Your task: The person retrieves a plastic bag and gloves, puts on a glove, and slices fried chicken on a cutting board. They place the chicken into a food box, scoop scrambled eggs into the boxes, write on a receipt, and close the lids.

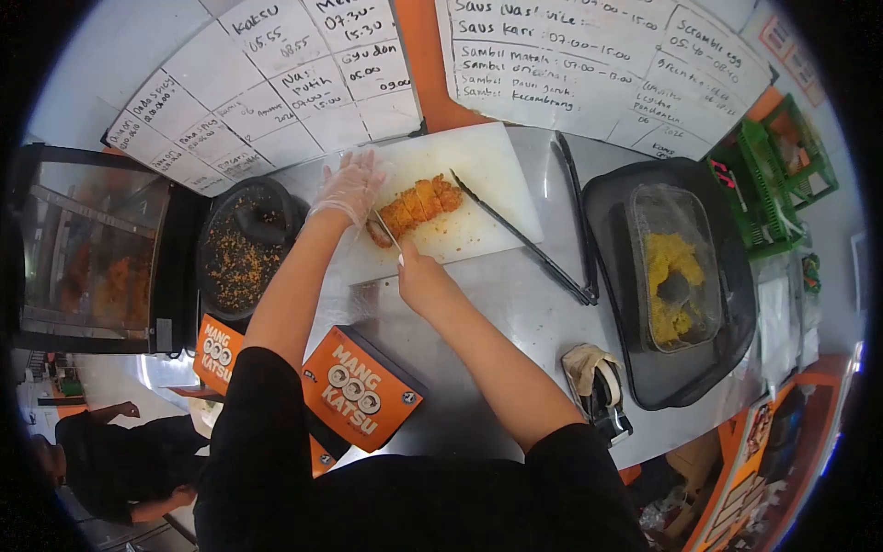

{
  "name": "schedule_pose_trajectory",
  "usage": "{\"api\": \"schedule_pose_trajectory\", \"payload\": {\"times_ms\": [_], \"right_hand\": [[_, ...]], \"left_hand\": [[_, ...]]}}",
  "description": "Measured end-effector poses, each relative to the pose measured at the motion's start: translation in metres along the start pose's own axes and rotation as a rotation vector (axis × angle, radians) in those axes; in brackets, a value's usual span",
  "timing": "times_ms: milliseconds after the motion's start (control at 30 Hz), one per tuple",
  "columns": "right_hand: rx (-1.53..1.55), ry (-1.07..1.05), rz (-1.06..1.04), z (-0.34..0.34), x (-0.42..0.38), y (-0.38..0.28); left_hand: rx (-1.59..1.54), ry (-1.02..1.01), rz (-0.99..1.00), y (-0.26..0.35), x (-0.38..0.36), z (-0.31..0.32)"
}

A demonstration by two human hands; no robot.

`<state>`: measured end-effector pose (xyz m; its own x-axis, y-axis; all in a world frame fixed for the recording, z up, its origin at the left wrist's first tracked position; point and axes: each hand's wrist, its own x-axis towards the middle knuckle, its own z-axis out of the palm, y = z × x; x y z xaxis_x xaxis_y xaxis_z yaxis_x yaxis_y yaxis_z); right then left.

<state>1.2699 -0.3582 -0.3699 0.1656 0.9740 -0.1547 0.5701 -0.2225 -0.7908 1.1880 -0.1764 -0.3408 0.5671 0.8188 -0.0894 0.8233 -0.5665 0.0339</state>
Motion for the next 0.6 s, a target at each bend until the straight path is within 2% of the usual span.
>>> {"api": "schedule_pose_trajectory", "payload": {"times_ms": [33, 100, 133, 200, 233, 333, 433, 533, 600], "right_hand": [[0.003, 0.03, -0.037, 0.003, 0.001, 0.007], [0.012, 0.091, -0.112, 0.009, 0.005, 0.022], [0.158, -0.011, 0.015, 0.002, 0.001, 0.016], [0.449, -0.207, 0.265, -0.019, -0.007, 0.006], [0.492, -0.182, 0.245, -0.029, -0.017, 0.001], [0.645, -0.093, 0.225, -0.041, -0.056, 0.009], [0.815, 0.042, 0.271, -0.044, -0.082, 0.031], [0.881, 0.136, 0.286, -0.053, -0.099, 0.045], [0.858, 0.155, 0.292, -0.055, -0.107, 0.057]], "left_hand": [[0.014, 0.0, 0.006, 0.002, -0.001, -0.005], [-0.078, 0.15, 0.062, -0.009, 0.001, 0.002], [-0.122, 0.218, 0.092, -0.011, -0.004, -0.004], [-0.185, 0.127, 0.113, -0.015, -0.026, -0.033], [-0.218, 0.08, 0.123, -0.015, -0.035, -0.046], [-0.067, -0.198, 0.253, -0.019, -0.037, -0.052], [0.395, -0.444, 0.359, 0.02, -0.044, -0.068], [0.47, -0.156, 0.687, 0.027, -0.024, -0.029], [0.566, -0.254, 0.777, 0.054, -0.014, -0.046]]}}
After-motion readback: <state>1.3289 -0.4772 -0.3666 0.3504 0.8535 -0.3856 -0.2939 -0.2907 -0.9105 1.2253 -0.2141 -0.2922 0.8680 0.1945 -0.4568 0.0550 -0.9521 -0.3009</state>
